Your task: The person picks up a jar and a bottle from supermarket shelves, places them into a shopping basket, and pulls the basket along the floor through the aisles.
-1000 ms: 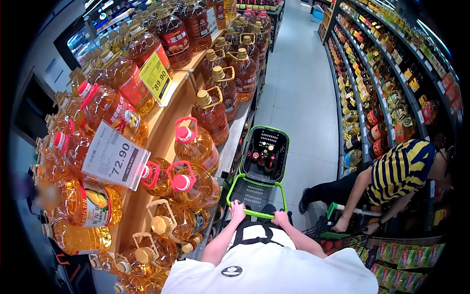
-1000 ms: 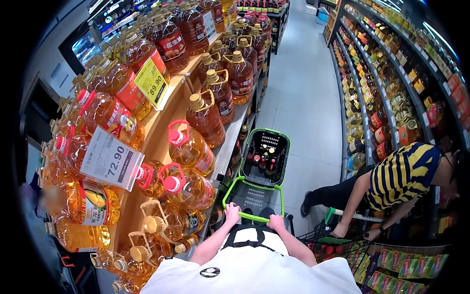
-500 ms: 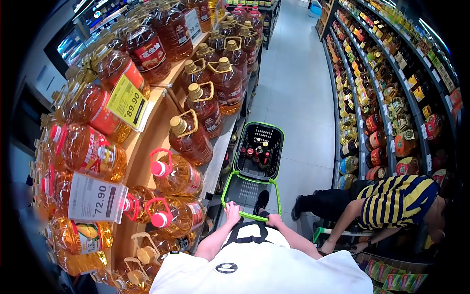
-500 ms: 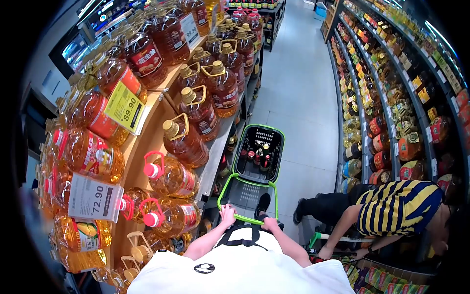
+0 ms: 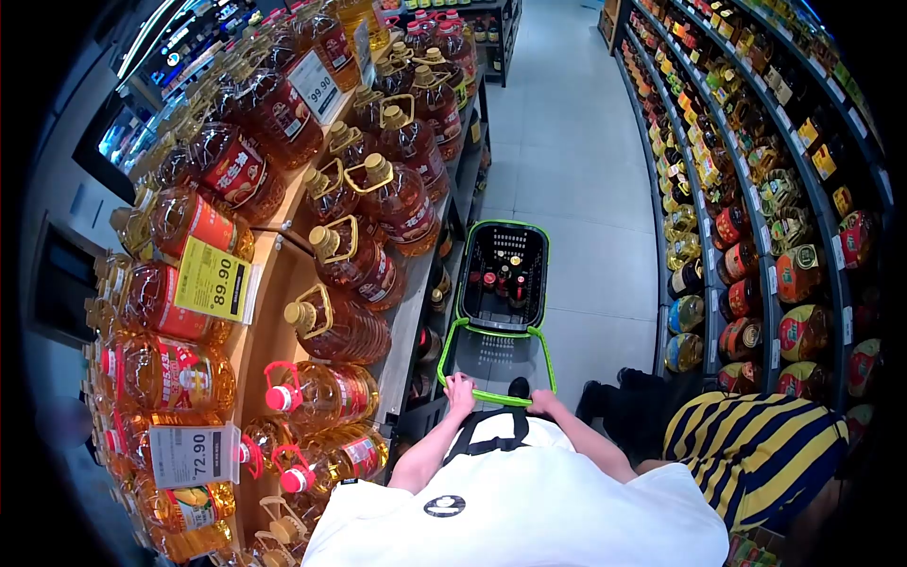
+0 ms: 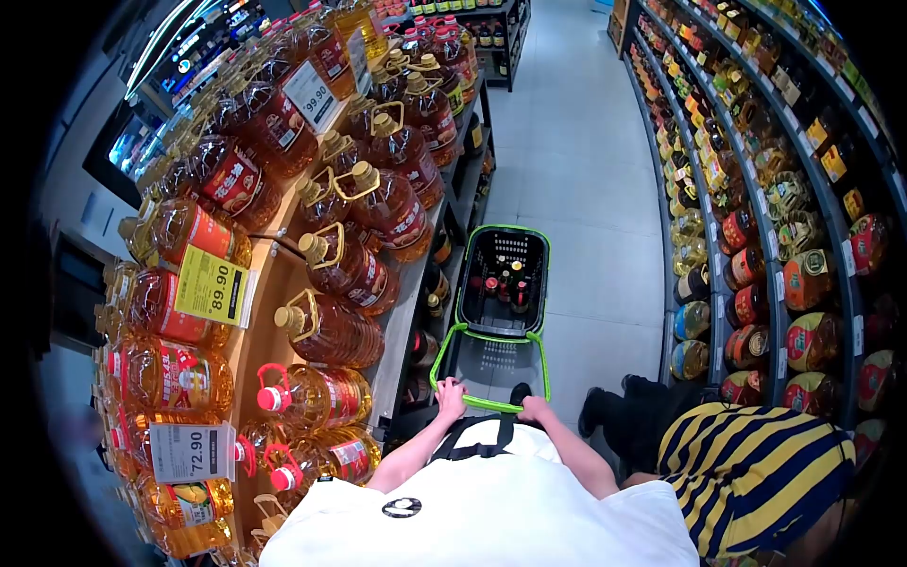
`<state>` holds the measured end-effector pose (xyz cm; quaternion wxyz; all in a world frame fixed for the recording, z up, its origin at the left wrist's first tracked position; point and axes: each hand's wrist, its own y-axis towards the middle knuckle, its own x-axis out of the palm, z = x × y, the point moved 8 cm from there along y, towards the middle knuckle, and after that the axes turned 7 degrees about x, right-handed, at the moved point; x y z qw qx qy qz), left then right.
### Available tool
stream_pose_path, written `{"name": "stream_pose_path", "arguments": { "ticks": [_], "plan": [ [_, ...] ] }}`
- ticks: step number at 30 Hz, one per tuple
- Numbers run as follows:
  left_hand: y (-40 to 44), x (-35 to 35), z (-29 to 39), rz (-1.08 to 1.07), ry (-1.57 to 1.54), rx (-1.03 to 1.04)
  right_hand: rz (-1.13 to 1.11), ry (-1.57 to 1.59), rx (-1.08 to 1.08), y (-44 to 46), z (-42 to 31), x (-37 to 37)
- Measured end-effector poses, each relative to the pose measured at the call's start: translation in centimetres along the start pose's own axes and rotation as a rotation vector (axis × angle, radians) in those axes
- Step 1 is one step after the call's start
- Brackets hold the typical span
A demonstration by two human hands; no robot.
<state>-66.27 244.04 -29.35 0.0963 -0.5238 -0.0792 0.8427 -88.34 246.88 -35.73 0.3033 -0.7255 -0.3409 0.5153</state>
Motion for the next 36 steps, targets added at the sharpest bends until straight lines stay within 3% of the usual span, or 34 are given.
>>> {"name": "stream_pose_path", "arguments": {
  "ticks": [13,17,23,36],
  "plan": [
    [11.1,-2.5,3.0,0.067,-0.057,0.035,0.205,-0.114,-0.010,5.9,0.2,-9.3],
    [14.8,-3.1,2.3,0.099,-0.073,0.084,0.066,-0.075,0.043,8.4,-0.1,-12.0],
    [23.5,-7.8,5.0,0.113,-0.132,0.156,0.099,0.029,0.123,11.8,-0.4,-20.1],
    [33.7,-5.5,3.5,0.004,-0.096,0.139,0.089,-0.041,0.219,19.6,0.2,-27.6]
  ]
}}
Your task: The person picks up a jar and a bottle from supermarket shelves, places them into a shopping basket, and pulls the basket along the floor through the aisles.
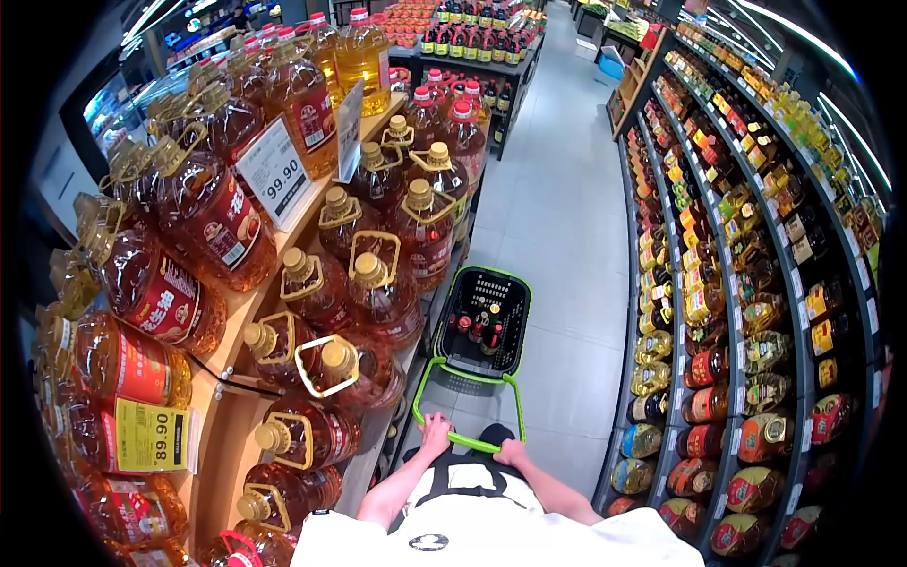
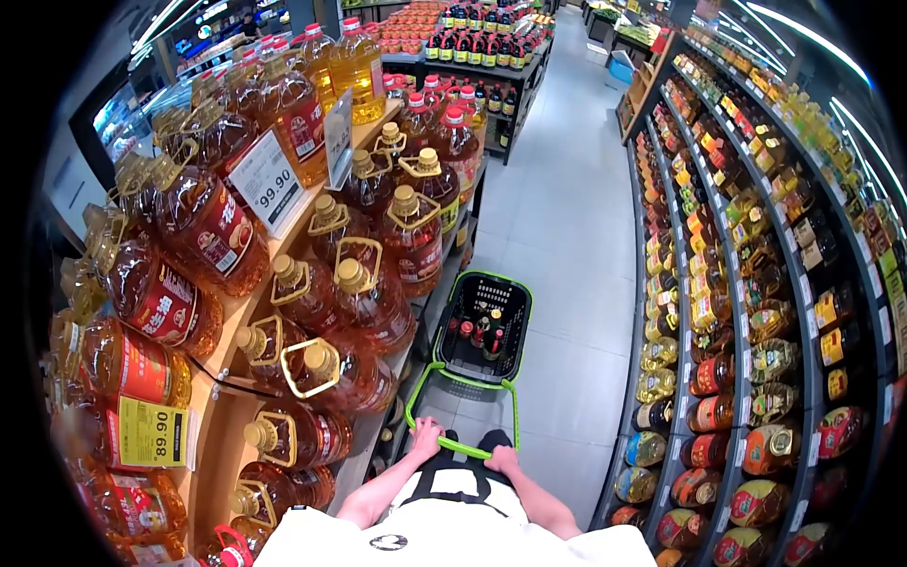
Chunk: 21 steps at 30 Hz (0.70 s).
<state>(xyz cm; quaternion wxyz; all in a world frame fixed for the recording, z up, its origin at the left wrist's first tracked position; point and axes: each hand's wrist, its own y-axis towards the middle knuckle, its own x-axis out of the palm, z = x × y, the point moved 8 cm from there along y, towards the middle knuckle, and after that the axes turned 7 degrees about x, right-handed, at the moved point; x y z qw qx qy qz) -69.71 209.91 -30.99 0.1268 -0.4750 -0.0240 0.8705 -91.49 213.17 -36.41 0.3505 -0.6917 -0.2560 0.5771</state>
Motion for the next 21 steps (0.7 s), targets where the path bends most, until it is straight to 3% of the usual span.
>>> {"name": "stream_pose_path", "arguments": {
  "ticks": [5,11,21],
  "plan": [
    [3.1,1.9,0.1,-0.031,0.028,-0.050,0.023,-0.067,-0.071,2.7,0.9,-2.6],
    [7.8,4.1,0.4,-0.112,0.131,-0.108,-0.106,-0.102,-0.231,7.8,2.5,-5.2],
    [17.5,2.7,4.0,-0.107,0.255,-0.240,-0.114,-0.199,-0.424,15.2,4.3,-13.1]
  ]
}}
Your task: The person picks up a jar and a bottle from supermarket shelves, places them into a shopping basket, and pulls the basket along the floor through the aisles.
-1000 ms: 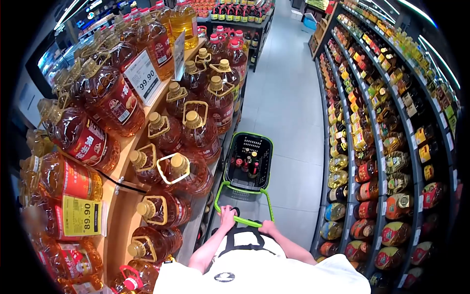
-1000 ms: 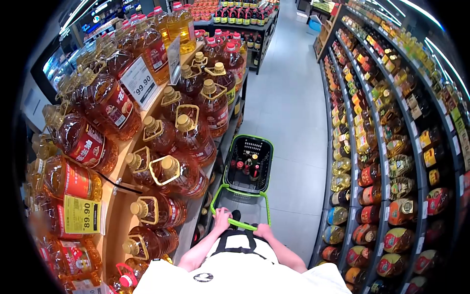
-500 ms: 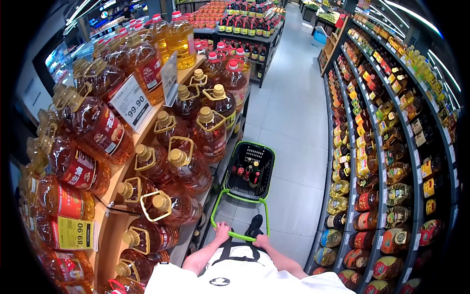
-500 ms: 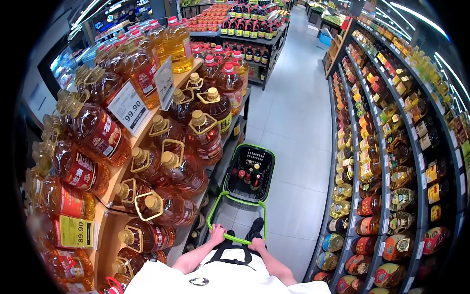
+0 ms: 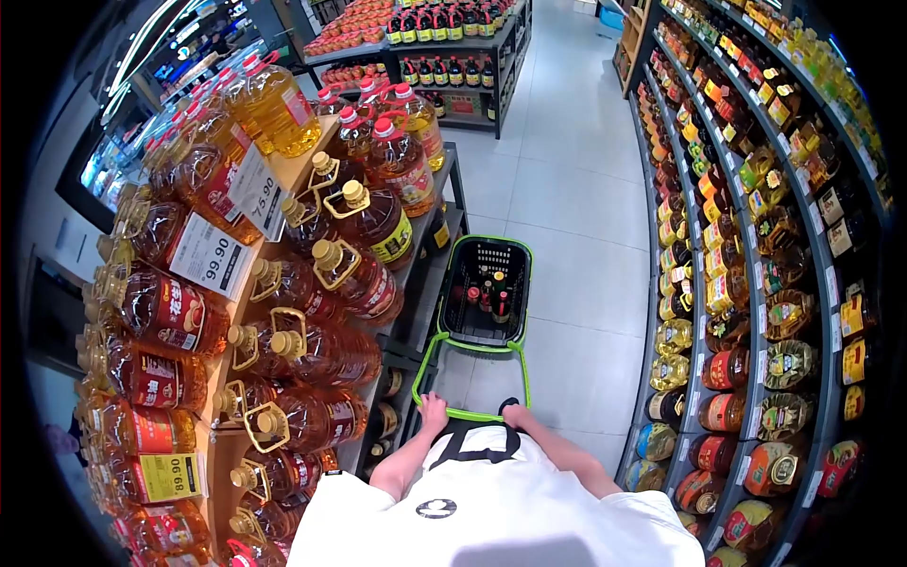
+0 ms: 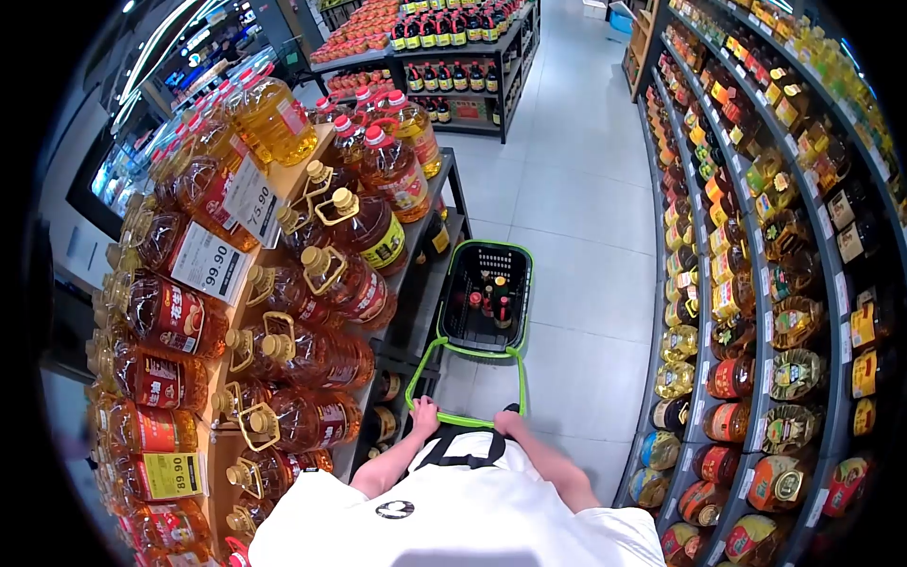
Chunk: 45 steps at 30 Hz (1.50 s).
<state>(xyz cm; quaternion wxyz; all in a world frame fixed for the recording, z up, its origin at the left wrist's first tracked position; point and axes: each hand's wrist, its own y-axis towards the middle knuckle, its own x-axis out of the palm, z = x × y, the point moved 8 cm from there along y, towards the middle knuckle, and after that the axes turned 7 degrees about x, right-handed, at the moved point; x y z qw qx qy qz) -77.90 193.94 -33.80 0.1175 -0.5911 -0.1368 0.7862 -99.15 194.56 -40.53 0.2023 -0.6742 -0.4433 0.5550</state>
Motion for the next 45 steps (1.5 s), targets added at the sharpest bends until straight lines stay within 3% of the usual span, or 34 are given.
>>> {"name": "stream_pose_path", "arguments": {
  "ticks": [8,12,16,20,28,30,35,39,45],
  "plan": [
    [6.6,-1.6,3.3,0.105,-0.005,-0.039,0.083,0.074,0.092,0.8,4.2,-8.1],
    [9.3,-1.1,3.8,-0.015,-0.035,-0.090,0.163,0.093,0.065,2.8,5.9,-10.2],
    [12.1,-0.7,4.3,-0.124,-0.014,0.021,-0.023,0.064,0.055,4.6,7.3,-11.9],
    [16.5,-3.6,5.6,-0.030,-0.105,0.098,-0.064,0.102,0.048,7.0,10.0,-14.8],
    [21.8,-8.1,7.2,-0.089,-0.231,0.049,-0.206,0.145,0.024,12.0,14.8,-17.7],
    [22.8,-8.9,7.9,-0.055,-0.224,0.090,-0.057,0.151,0.031,13.2,15.9,-17.8],
    [24.9,-8.3,9.1,-0.049,-0.191,0.096,0.043,0.069,0.014,11.4,15.6,-23.5],
    [27.2,-7.8,10.5,-0.036,-0.182,0.070,0.043,0.055,-0.007,12.5,17.6,-25.2],
    [31.9,-7.3,14.8,-0.214,-0.057,-0.059,0.043,-0.041,-0.064,13.1,22.2,-31.5]
  ]
}}
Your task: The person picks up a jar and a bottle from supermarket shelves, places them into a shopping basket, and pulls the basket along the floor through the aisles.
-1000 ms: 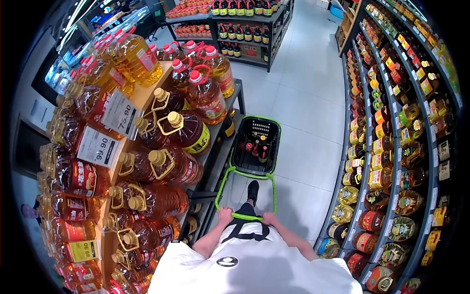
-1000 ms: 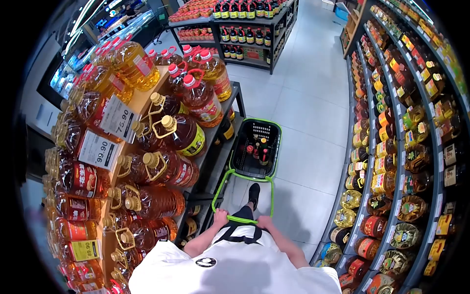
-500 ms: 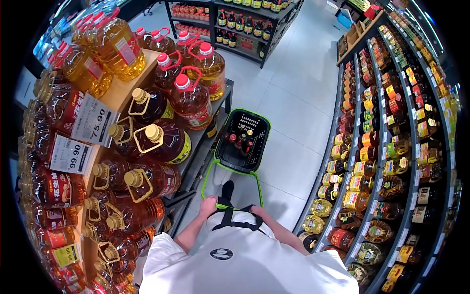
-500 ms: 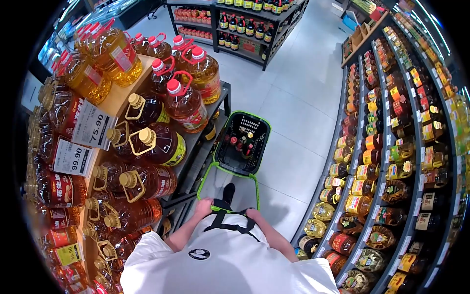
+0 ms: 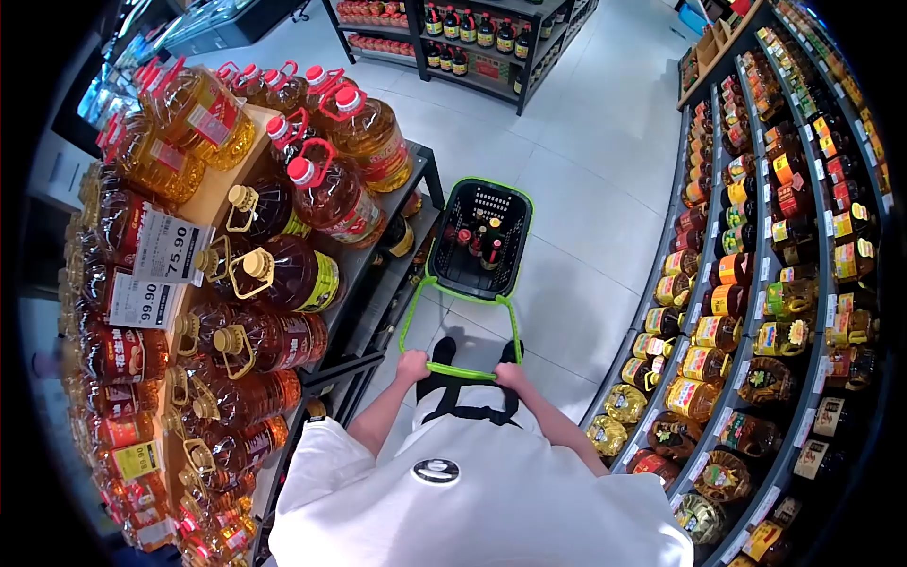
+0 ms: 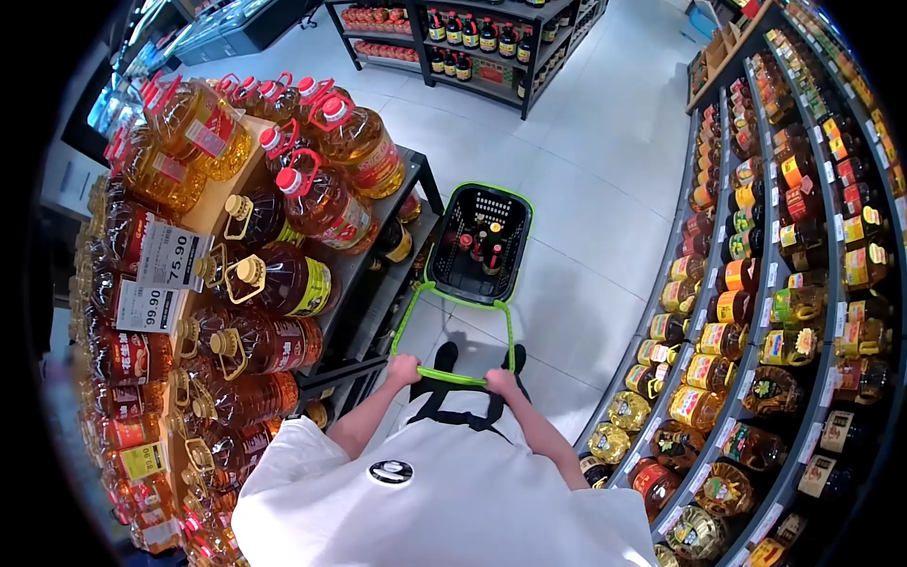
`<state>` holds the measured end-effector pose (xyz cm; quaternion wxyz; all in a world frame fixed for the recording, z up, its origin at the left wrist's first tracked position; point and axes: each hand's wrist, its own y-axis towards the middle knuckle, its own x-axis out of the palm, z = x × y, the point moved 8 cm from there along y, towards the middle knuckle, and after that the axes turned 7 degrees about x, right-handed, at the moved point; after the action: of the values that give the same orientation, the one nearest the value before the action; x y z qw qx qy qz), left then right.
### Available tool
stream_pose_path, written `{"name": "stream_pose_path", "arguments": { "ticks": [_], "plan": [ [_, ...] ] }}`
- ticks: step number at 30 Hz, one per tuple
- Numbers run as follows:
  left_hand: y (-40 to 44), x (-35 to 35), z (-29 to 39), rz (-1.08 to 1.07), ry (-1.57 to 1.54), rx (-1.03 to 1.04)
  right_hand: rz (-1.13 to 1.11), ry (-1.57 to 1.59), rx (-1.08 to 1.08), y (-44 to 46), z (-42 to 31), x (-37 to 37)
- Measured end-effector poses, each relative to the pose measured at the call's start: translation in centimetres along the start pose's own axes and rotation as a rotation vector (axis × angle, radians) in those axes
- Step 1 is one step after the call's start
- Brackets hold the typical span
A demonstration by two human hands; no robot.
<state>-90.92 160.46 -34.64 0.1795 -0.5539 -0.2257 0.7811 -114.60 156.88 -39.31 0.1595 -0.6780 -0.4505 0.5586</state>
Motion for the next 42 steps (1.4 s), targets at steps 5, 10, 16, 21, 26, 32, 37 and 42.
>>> {"name": "stream_pose_path", "arguments": {
  "ticks": [5,10,16,21,26,32,37,42],
  "plan": [
    [4.1,3.3,5.8,0.044,0.023,-0.009,0.045,0.086,0.062,-0.7,7.1,-4.8],
    [8.2,2.1,12.7,0.020,0.066,-0.062,0.216,0.105,0.137,-1.0,13.8,-9.2],
    [11.7,1.6,14.8,-0.053,0.027,-0.112,0.328,0.058,0.130,-0.3,16.2,-12.9],
    [13.2,1.8,15.0,-0.022,-0.003,-0.122,0.350,-0.041,0.041,1.5,17.1,-14.1],
    [14.4,0.5,15.3,0.006,-0.038,-0.198,0.297,-0.071,-0.020,4.0,18.7,-15.4],
    [19.3,0.1,14.6,0.002,-0.104,-0.229,0.195,-0.060,-0.045,9.0,20.6,-18.6],
    [21.9,-2.9,15.2,0.099,-0.154,-0.261,0.119,-0.136,-0.110,10.9,20.0,-23.6],
    [24.9,-4.6,15.6,0.157,-0.143,-0.284,0.016,-0.200,-0.125,14.4,20.7,-25.8]
  ]
}}
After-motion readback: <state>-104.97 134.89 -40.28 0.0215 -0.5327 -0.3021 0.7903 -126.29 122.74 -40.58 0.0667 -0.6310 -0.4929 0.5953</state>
